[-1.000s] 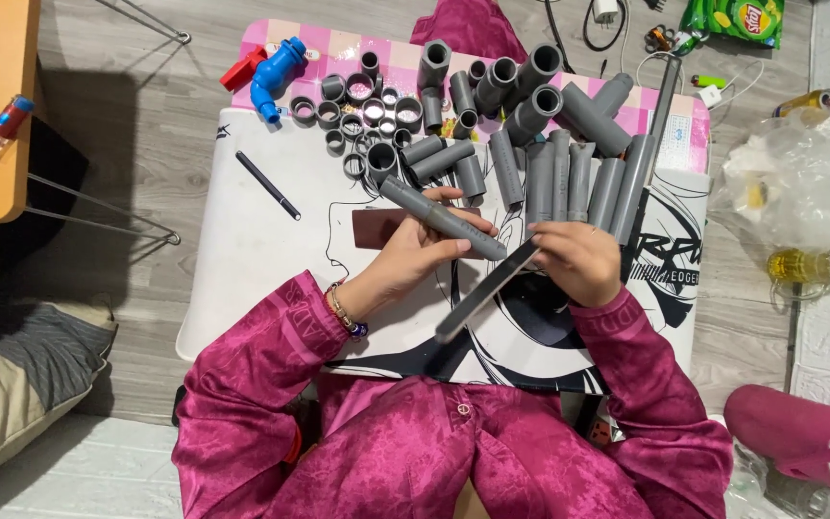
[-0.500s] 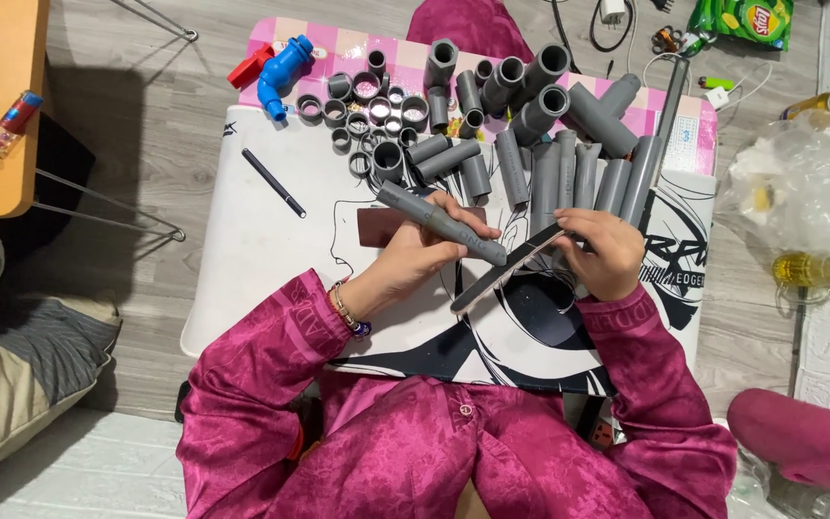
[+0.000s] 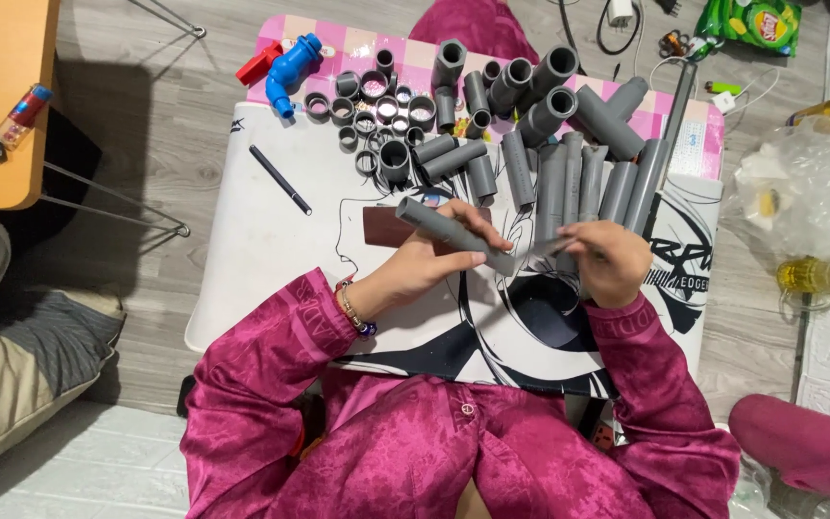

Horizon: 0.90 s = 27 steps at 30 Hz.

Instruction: A person uses a small hand tool to refine and deburr the edges of various PVC pipe segments and connectors on a table.

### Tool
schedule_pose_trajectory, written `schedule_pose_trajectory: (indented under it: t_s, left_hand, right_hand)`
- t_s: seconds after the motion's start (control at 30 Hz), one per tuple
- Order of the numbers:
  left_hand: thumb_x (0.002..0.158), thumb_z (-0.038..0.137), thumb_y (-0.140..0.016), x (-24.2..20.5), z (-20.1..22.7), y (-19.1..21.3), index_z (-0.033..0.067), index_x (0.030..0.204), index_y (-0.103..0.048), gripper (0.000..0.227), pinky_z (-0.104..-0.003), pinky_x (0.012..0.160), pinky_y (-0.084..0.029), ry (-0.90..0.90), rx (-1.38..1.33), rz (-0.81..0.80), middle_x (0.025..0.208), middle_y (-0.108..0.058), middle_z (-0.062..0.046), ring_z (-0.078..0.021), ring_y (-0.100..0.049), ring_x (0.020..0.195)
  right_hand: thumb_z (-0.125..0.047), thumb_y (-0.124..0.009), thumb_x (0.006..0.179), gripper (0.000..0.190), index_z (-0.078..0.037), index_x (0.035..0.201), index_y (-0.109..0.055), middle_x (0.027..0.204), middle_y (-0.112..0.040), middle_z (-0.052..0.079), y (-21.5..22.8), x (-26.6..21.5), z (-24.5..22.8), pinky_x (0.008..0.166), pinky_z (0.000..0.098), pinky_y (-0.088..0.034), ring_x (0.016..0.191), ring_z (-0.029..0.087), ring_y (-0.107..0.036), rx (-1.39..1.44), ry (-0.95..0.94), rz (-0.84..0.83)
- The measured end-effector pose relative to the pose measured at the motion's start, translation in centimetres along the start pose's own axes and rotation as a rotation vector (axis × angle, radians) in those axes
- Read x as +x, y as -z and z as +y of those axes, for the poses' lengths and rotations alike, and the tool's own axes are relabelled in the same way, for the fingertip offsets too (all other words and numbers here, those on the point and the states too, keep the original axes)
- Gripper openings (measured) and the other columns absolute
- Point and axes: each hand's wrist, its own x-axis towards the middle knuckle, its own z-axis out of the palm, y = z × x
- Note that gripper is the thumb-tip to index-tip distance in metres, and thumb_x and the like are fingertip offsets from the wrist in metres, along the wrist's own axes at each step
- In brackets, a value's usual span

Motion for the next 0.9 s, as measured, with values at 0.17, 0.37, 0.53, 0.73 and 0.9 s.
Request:
schedule_pose_trajectory:
  t_s: [0.17,0.37,0.53,0.73,0.9]
  left_hand:
    - [0.082,0.003,-0.056,0.0,-0.8,0.6,0.0106,0.109,-0.034,0.036,-0.024,0.079,-0.050,0.031,-0.140,-0.003,0.105,-0.055,-0.017,-0.0218,-0.056,0.100]
    - [0.079,0.003,-0.057,0.0,-0.2,0.8,0.0082,0.112,-0.035,0.041,-0.038,0.091,-0.046,0.174,-0.191,0.020,0.104,-0.053,-0.012,-0.0269,-0.053,0.105]
    - [0.080,0.006,-0.060,0.1,0.0,0.4,0.0070,0.118,-0.038,0.044,-0.031,0.081,-0.051,0.067,-0.009,-0.039,0.116,-0.050,-0.019,-0.0240,-0.054,0.102]
    - [0.079,0.009,-0.062,-0.1,0.8,-0.4,0.0032,0.120,-0.044,0.045,-0.028,0.080,-0.050,0.078,0.098,-0.139,0.109,-0.056,-0.017,-0.0215,-0.057,0.099]
    - [0.078,0.012,-0.063,0.1,2.1,-0.8,0.0027,0.113,-0.051,0.038,-0.030,0.077,-0.050,0.068,0.180,-0.155,0.105,-0.056,-0.018,-0.0219,-0.055,0.097]
  right_hand:
    - [-0.007,-0.065,0.079,0.006,-0.003,0.075,-0.066,0.065,-0.064,0.009,-0.5,0.5,-0.7,0.050,0.0298,-0.045,0.043,0.023,-0.051,-0.027,0.112,0.035]
    - [-0.038,-0.041,0.092,0.038,-0.014,0.115,-0.022,0.095,-0.054,0.010,1.1,1.0,-0.2,0.054,0.0208,-0.047,0.060,0.017,-0.055,0.548,-0.836,0.327]
    - [0.000,-0.046,0.086,0.011,-0.004,0.094,-0.039,0.072,-0.061,0.020,-0.7,0.1,-1.9,0.045,0.0301,-0.049,0.051,0.026,-0.061,0.653,-0.554,-0.039]
    - [-0.002,-0.058,0.076,0.015,0.001,0.090,-0.060,0.049,-0.060,0.003,-1.2,1.4,-3.9,0.042,0.0199,-0.043,0.038,0.013,-0.055,0.536,-0.384,-0.360]
    - [-0.002,-0.057,0.077,0.015,0.000,0.091,-0.062,0.047,-0.058,0.003,-0.7,1.5,-3.9,0.041,0.0208,-0.042,0.038,0.014,-0.052,0.516,-0.378,-0.392]
